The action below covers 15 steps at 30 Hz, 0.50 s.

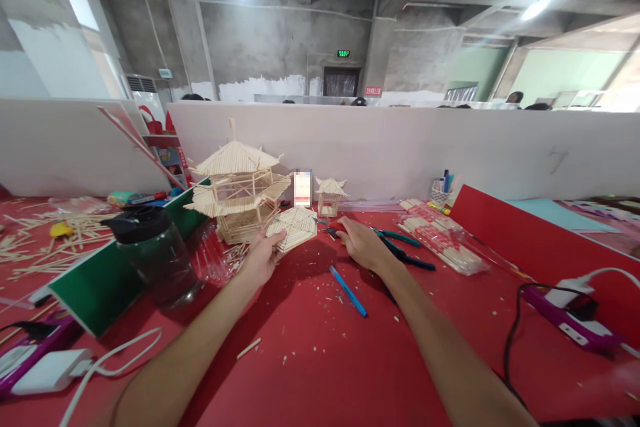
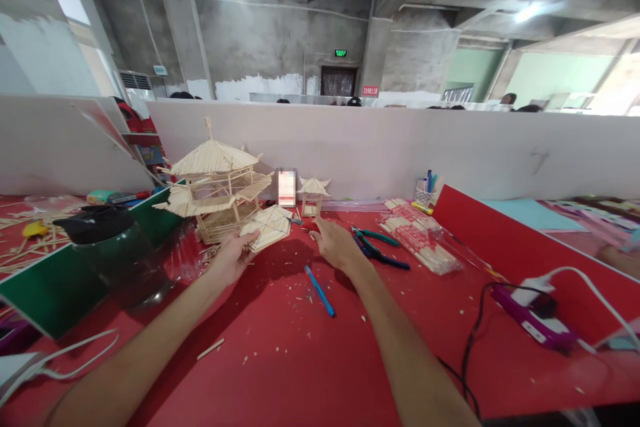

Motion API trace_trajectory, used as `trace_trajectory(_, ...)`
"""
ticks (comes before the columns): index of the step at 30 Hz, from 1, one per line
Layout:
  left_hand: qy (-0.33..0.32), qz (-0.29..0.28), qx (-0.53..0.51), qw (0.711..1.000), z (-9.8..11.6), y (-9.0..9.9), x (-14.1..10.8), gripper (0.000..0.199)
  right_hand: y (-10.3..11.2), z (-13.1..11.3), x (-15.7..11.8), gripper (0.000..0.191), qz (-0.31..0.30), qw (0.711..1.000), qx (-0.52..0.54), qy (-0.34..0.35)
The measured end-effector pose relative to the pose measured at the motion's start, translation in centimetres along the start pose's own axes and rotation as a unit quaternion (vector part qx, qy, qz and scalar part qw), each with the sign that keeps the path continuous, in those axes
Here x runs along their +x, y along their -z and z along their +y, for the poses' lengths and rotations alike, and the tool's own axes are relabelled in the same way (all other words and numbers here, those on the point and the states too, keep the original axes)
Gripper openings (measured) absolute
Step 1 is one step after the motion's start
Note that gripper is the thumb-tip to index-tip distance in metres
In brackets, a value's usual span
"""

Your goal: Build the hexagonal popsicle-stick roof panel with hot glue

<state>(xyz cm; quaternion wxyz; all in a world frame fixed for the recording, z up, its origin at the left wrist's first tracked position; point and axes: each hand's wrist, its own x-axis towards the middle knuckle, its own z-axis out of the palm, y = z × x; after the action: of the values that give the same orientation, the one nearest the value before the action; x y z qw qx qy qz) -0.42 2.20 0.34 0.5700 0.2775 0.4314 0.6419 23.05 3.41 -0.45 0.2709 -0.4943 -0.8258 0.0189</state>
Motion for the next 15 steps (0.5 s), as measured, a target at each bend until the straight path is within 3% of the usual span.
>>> trace_trajectory(3, 0.01, -0.002, 0.007, 1.0, 0.2, -0.2, -0.3, 0.017, -0.6, 1.2, 0.4, 0.02, 0.021, 0.998, -0.025, -0.061)
trace_trajectory(6, 0.008, -0.069, 0.009, 0.998, 0.3, -0.5, -0.9, 0.023, -0.6, 3.5, 0.3, 0.017, 0.036, 0.991, -0.015, -0.125)
trace_trajectory(10, -0.008, -0.111, 0.019, 0.994, -0.2, -0.6, -1.2, 0.033, 0.9, 4.9, -0.5, 0.026, 0.071, 0.992, 0.089, -0.046)
trace_trajectory(15, -0.014, -0.09, 0.035, 0.995, -0.8, 0.1, -0.5, 0.033, 1.8, 2.9, -1.0, 0.028, 0.01, 0.986, 0.15, 0.069)
